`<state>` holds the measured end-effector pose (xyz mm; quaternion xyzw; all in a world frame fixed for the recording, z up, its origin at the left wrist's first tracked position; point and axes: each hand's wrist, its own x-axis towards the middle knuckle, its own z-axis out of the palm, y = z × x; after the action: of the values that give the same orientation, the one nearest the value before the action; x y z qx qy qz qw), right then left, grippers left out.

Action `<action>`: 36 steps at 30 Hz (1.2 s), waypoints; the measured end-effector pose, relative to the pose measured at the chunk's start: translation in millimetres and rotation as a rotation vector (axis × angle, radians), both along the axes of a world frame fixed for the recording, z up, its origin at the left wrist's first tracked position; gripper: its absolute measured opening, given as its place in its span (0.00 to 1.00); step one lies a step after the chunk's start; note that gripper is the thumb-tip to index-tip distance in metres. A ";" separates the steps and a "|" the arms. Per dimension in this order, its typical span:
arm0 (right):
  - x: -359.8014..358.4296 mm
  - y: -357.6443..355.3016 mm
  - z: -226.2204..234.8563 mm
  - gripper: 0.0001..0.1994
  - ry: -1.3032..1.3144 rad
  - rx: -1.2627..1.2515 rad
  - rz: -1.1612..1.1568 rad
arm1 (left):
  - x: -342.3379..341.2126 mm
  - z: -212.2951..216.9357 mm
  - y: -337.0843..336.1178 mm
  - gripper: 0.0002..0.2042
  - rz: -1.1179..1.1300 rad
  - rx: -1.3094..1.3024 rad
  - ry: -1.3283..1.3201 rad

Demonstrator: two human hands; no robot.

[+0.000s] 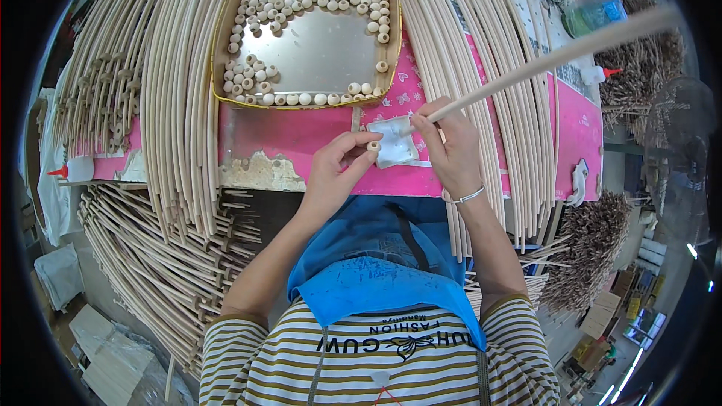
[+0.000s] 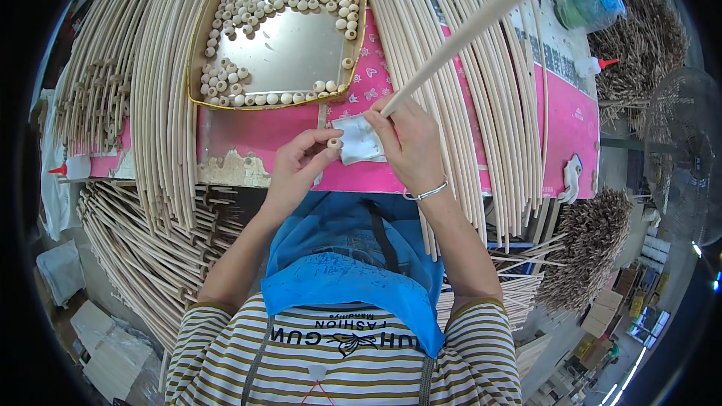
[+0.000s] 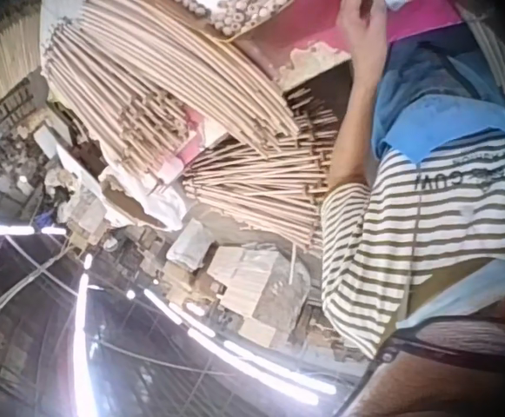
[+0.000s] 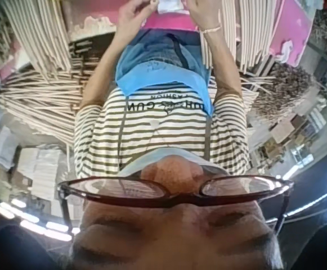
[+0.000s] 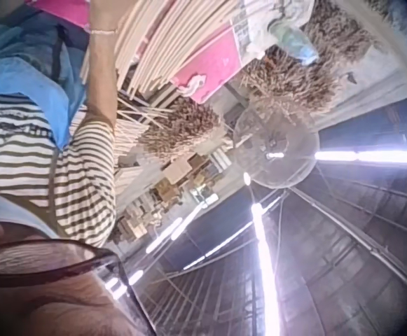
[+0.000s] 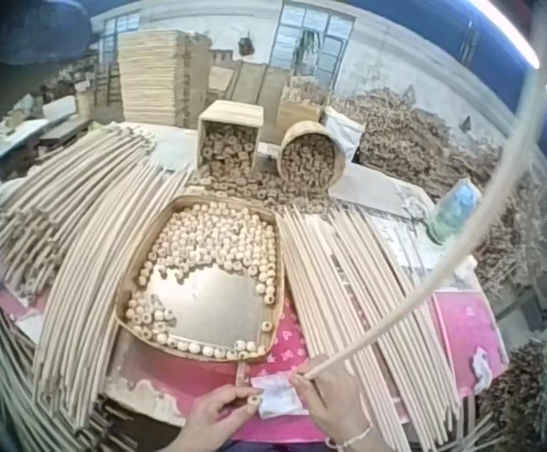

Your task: Applying glue to the ends of wooden sticks and attaching wooden beads to them in a workshop.

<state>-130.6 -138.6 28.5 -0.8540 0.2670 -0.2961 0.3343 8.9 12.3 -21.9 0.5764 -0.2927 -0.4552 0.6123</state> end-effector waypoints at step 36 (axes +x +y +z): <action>-30.9 14.3 -9.3 0.13 -0.505 0.440 -0.088 | -10.8 10.1 -11.2 0.12 -0.038 0.005 0.381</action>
<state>-161.6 -124.3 19.2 -0.6486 0.2701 -0.4478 0.5531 -1.9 1.1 -11.7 0.4757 -0.1812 -0.5682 0.6465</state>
